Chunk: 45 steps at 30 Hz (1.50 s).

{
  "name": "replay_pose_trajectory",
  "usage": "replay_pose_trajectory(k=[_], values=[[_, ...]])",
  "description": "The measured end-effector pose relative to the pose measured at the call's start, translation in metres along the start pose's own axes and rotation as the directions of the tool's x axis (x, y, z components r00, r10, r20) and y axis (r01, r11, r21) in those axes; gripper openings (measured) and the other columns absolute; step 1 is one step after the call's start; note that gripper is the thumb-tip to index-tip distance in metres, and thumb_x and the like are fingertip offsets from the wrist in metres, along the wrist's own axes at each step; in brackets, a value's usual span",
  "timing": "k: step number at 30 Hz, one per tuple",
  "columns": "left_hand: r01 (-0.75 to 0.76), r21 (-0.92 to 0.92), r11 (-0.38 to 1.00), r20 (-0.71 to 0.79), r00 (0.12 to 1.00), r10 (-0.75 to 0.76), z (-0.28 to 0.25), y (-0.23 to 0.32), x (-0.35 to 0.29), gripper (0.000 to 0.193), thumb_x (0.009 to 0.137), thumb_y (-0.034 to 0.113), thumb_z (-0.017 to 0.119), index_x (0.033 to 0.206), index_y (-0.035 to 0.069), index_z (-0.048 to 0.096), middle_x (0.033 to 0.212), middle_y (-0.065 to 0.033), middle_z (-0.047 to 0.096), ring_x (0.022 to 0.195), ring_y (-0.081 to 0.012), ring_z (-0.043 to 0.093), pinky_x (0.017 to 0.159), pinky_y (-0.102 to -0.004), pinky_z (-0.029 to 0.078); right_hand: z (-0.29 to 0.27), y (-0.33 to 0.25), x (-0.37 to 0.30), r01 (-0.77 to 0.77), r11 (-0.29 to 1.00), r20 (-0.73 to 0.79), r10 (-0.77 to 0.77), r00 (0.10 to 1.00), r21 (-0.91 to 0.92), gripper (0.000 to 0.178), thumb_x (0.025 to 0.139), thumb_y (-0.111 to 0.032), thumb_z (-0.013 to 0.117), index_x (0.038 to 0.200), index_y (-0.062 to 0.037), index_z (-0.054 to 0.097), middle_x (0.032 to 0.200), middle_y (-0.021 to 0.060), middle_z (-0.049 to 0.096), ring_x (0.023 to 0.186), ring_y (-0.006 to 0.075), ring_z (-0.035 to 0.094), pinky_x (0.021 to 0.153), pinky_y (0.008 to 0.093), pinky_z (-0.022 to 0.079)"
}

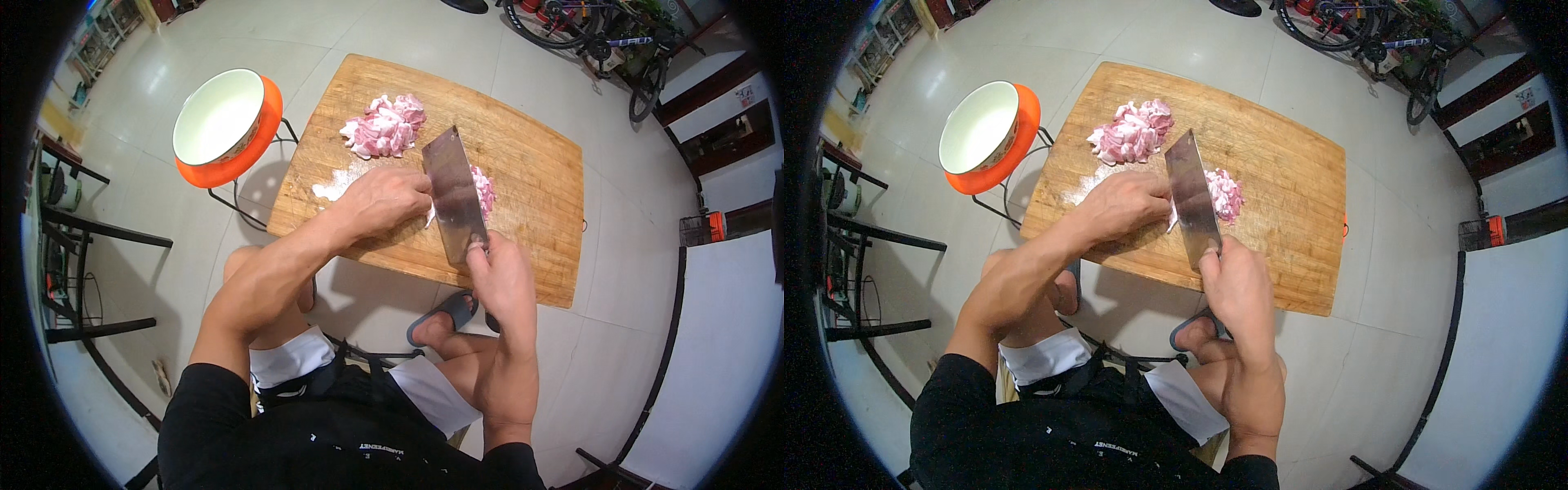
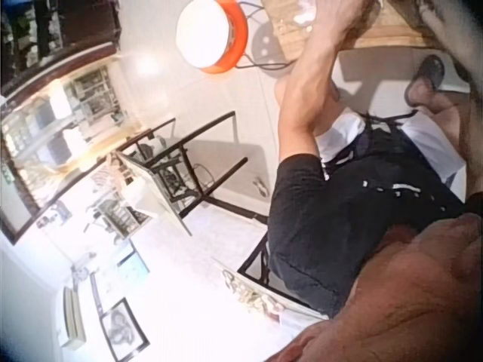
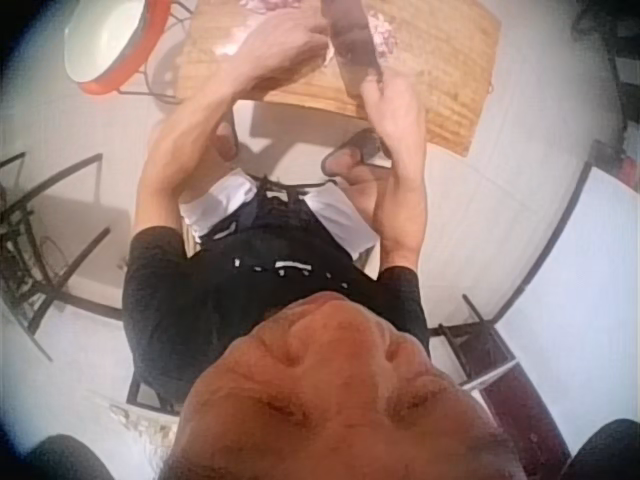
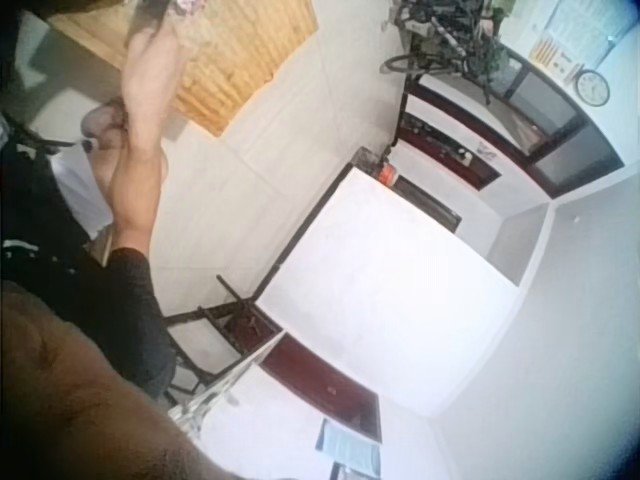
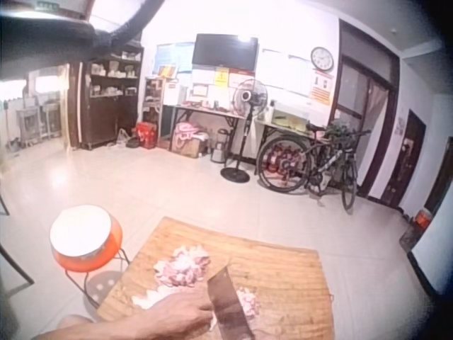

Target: The person uses a cleaver to chop a pile of raw meat into smaller pieces on a wooden cutting board. The person repeatedly slices the meat and occasionally gathers the pieces back into a pile to continue chopping.

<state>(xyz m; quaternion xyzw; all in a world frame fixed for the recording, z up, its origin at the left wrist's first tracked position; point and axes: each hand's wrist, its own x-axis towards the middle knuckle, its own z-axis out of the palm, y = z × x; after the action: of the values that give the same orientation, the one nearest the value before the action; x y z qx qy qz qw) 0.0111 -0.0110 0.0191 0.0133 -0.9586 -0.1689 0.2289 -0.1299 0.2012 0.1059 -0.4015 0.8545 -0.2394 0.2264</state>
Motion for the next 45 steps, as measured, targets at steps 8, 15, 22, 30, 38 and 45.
replay_pose_trajectory(k=[8,15,22,30,38,45], values=[[0.071,-0.062,0.996,0.039,0.997,-0.069,-0.005,0.005,0.001,0.013,0.091,0.020,0.074,0.091,0.007,0.075,0.098,-0.0097,0.070,0.096,-0.0336,0.071,0.083,-0.0468,0.057,0.005,-0.003,-0.005,0.005,0.999,0.088,-0.001,0.996,-0.053,0.031,0.098,-0.018,0.060,0.093,0.0109,0.068,0.092,0.0395,0.069,0.093,0.0576,0.069,0.088,0.0611,0.055],[0.157,-0.143,0.977,0.077,0.986,-0.147,-0.004,0.007,0.002,0.013,0.092,0.015,0.073,0.089,0.003,0.072,0.095,-0.0144,0.070,0.097,-0.0373,0.071,0.085,-0.0489,0.057,0.010,-0.034,0.002,-0.100,0.995,0.184,0.103,0.978,-0.025,0.034,0.098,-0.018,0.059,0.091,0.0131,0.068,0.089,0.0420,0.068,0.094,0.0585,0.070,0.088,0.0618,0.056],[0.155,-0.167,0.974,0.024,0.988,-0.153,0.009,0.001,-0.004,0.014,0.092,0.015,0.070,0.087,0.002,0.072,0.093,-0.0151,0.070,0.097,-0.0379,0.071,0.085,-0.0484,0.058,0.026,-0.040,0.031,0.077,0.977,0.092,-0.060,0.994,-0.200,0.035,0.099,-0.014,0.053,0.084,0.0152,0.064,0.063,0.0296,0.066,0.061,0.0410,0.076,0.067,0.0526,0.061],[0.113,-0.073,0.991,-0.027,0.993,-0.116,0.019,0.000,-0.005,0.013,0.089,0.015,0.071,0.086,0.003,0.074,0.093,-0.0144,0.070,0.097,-0.0376,0.072,0.085,-0.0484,0.058,0.027,-0.030,-0.007,-0.006,0.972,0.104,0.031,0.994,-0.233,0.035,0.099,-0.017,0.058,0.094,0.0151,0.070,0.093,0.0443,0.067,0.093,0.0604,0.069,0.088,0.0637,0.056],[0.082,-0.183,0.980,0.007,0.997,-0.082,-0.001,0.002,-0.011,0.012,0.087,0.013,0.070,0.086,0.002,0.074,0.093,-0.0177,0.074,0.092,-0.0409,0.074,0.080,-0.0521,0.059,0.040,-0.027,0.086,-0.088,0.996,0.027,0.088,0.996,-0.009,0.027,0.097,-0.011,0.053,0.082,0.0075,0.065,0.067,0.0217,0.068,0.051,0.0284,0.070,0.052,0.0444,0.056],[0.068,-0.216,0.974,0.068,0.996,-0.054,-0.014,-0.004,-0.013,0.014,0.093,0.017,0.074,0.092,0.003,0.074,0.098,-0.0122,0.071,0.095,-0.0380,0.073,0.083,-0.0492,0.058,0.024,-0.015,0.073,-0.158,0.888,0.102,0.126,0.987,0.432,0.021,0.099,-0.013,0.053,0.084,-0.0009,0.063,0.064,0.0060,0.060,0.045,0.0168,0.057,0.043,0.0345,0.045]])
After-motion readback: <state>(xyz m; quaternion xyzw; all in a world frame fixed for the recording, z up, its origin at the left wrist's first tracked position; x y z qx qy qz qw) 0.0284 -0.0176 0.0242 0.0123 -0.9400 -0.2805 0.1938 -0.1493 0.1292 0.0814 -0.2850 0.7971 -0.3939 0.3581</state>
